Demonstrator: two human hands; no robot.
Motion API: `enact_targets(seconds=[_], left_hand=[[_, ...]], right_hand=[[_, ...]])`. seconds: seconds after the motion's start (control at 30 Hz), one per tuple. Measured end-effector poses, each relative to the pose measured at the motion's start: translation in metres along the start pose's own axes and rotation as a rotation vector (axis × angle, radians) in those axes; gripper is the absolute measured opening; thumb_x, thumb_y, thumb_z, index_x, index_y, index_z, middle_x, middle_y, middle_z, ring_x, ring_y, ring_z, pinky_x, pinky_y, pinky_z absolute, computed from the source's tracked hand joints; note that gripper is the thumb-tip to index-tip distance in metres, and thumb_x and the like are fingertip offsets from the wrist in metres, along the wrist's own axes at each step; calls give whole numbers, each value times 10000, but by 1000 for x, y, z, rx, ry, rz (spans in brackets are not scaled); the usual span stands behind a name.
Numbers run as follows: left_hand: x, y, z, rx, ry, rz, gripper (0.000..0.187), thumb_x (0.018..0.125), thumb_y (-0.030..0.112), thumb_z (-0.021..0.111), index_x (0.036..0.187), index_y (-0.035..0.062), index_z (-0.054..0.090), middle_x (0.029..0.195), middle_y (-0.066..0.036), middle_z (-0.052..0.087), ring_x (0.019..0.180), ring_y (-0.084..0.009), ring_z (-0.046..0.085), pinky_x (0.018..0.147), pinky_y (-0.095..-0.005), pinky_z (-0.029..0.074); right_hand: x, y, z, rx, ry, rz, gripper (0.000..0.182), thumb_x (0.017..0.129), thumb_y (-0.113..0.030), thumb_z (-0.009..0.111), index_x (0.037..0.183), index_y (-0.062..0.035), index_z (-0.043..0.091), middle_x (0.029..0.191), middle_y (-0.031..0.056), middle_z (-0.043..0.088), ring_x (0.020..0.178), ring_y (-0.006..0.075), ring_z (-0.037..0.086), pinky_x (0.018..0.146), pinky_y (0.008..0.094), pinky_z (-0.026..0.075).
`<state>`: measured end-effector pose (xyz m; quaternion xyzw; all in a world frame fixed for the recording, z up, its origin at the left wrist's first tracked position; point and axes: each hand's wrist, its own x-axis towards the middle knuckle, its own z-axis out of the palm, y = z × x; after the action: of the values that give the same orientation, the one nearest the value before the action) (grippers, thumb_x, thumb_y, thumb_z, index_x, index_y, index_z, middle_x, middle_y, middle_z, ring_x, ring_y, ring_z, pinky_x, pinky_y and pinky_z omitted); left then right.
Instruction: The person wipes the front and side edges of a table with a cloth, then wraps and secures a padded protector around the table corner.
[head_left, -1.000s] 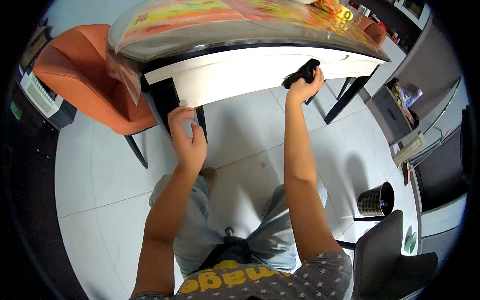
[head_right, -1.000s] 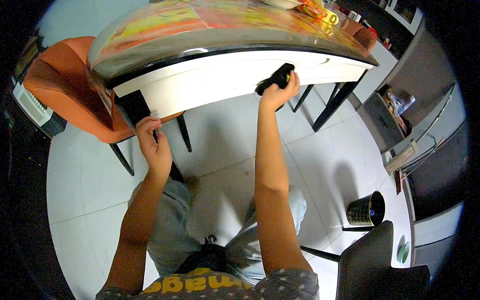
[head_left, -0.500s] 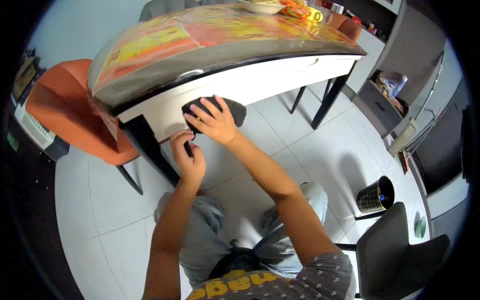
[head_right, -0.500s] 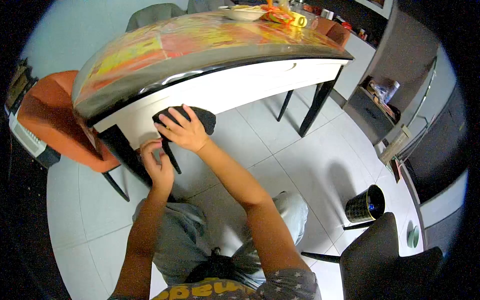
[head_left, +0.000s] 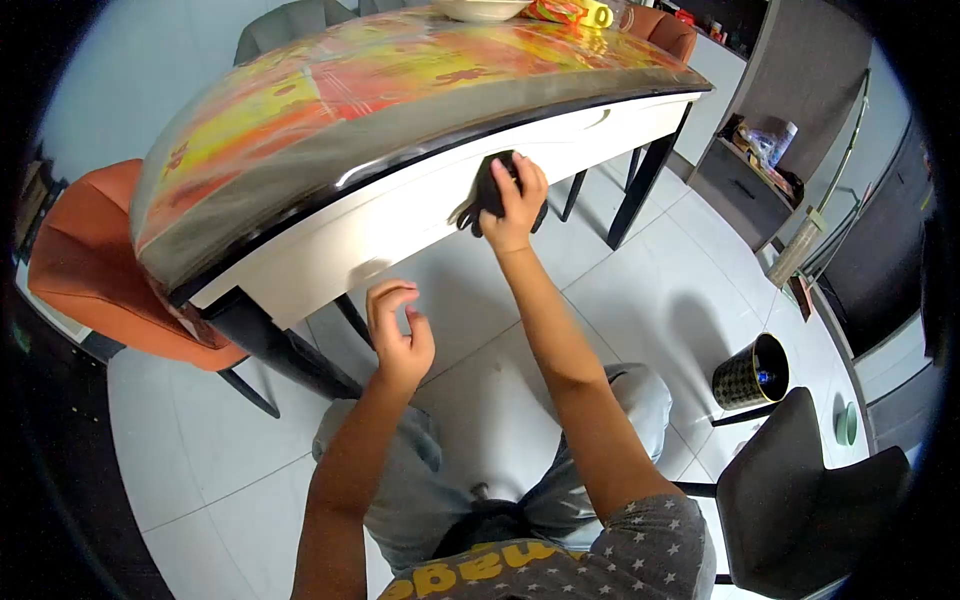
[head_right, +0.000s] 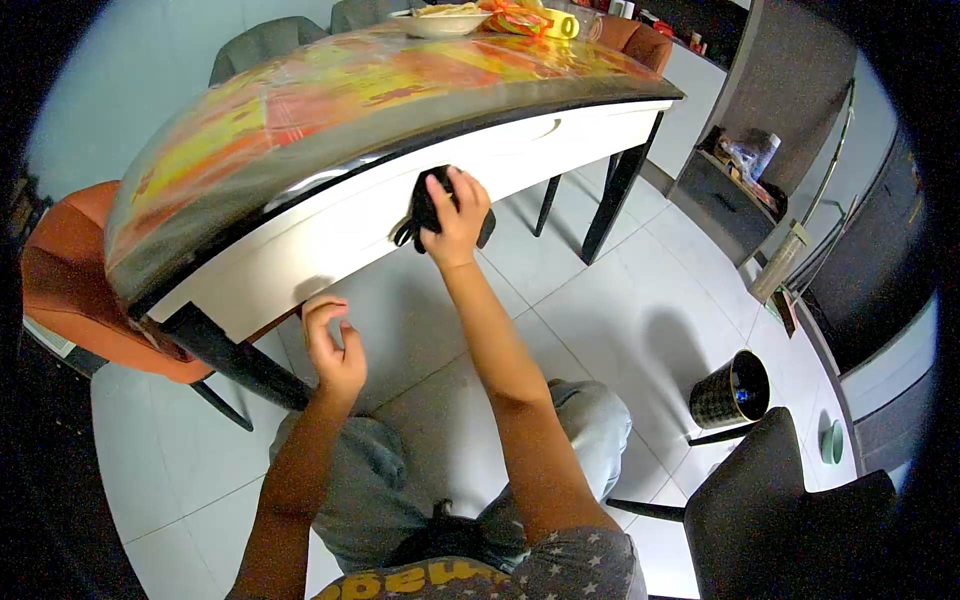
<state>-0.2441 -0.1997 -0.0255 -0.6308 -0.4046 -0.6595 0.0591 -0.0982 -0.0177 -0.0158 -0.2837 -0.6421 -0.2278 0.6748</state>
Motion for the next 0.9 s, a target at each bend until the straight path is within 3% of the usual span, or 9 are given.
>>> enact_targets(seconds=[0.13, 0.27, 0.33, 0.4, 0.47, 0.57, 0.63, 0.77, 0.9], left_hand=[[0, 0, 24, -38, -69, 34, 306, 677, -148, 441, 941, -4, 500, 968, -156, 517, 887, -272, 509, 831, -351, 411], [-3, -1, 51, -54, -107, 39, 320, 656, -144, 444, 929, 4, 523, 966, -146, 538, 844, -283, 530, 727, -346, 450], [-6, -6, 60, -71, -128, 59, 321, 655, -146, 444, 926, 6, 526, 962, -145, 539, 843, -282, 531, 703, -339, 452], [-7, -12, 70, -60, -166, 72, 294, 675, -150, 450, 919, 0, 514, 953, -162, 528, 863, -285, 530, 786, -358, 436], [0, -15, 80, -62, -119, 53, 309, 651, -149, 446, 908, 2, 528, 937, -146, 542, 837, -288, 528, 721, -358, 449], [7, -34, 101, -17, 16, 92, 293, 663, -132, 442, 904, 15, 523, 943, -139, 537, 849, -300, 523, 747, -384, 431], [8, -43, 113, 72, 14, 135, 278, 670, -120, 449, 900, 20, 519, 942, -138, 535, 846, -307, 519, 749, -394, 425], [5, -68, 128, 145, -50, 250, 233, 689, -80, 480, 888, 38, 509, 940, -135, 530, 826, -314, 510, 736, -416, 412], [-3, -66, 141, 103, -185, 369, 242, 692, -90, 480, 896, 39, 499, 959, -134, 529, 836, -302, 531, 736, -404, 437]], right_hand=[[-13, 53, -6, -49, 29, 160, 621, 590, 22, 518, 1202, -81, 555, 1271, 171, 465, 1162, 367, 411, 1012, 452, 294], [-37, 140, -14, -183, 161, 637, 613, 671, 96, 492, 1271, -24, 467, 1284, 219, 422, 1178, 397, 395, 1042, 446, 282], [-40, 155, -31, -54, 103, 683, 578, 687, 105, 496, 1254, -9, 475, 1253, 216, 435, 1168, 388, 411, 1036, 427, 307], [-30, 136, -45, -74, 160, 625, 566, 669, 121, 482, 1223, 4, 494, 1197, 216, 464, 1159, 378, 426, 1027, 407, 321], [-12, 86, -54, -136, 197, 398, 494, 658, 93, 479, 1136, -3, 557, 1079, 197, 542, 1069, 363, 502, 929, 403, 405], [5, 25, -49, 165, -150, 6, 269, 685, -63, 575, 947, -81, 636, 898, 101, 624, 809, 288, 603, 694, 407, 463], [0, 3, -28, 24, -194, -353, 243, 755, -189, 609, 994, -191, 653, 1092, 21, 568, 991, 213, 530, 882, 403, 418], [-11, 22, -11, 79, -59, -306, 290, 768, -159, 573, 1042, -215, 649, 1141, -25, 537, 1038, 188, 490, 942, 397, 376], [-6, 81, -20, 65, -22, -88, 330, 696, -97, 634, 1018, -164, 658, 1120, 53, 537, 1019, 271, 496, 883, 416, 398]])
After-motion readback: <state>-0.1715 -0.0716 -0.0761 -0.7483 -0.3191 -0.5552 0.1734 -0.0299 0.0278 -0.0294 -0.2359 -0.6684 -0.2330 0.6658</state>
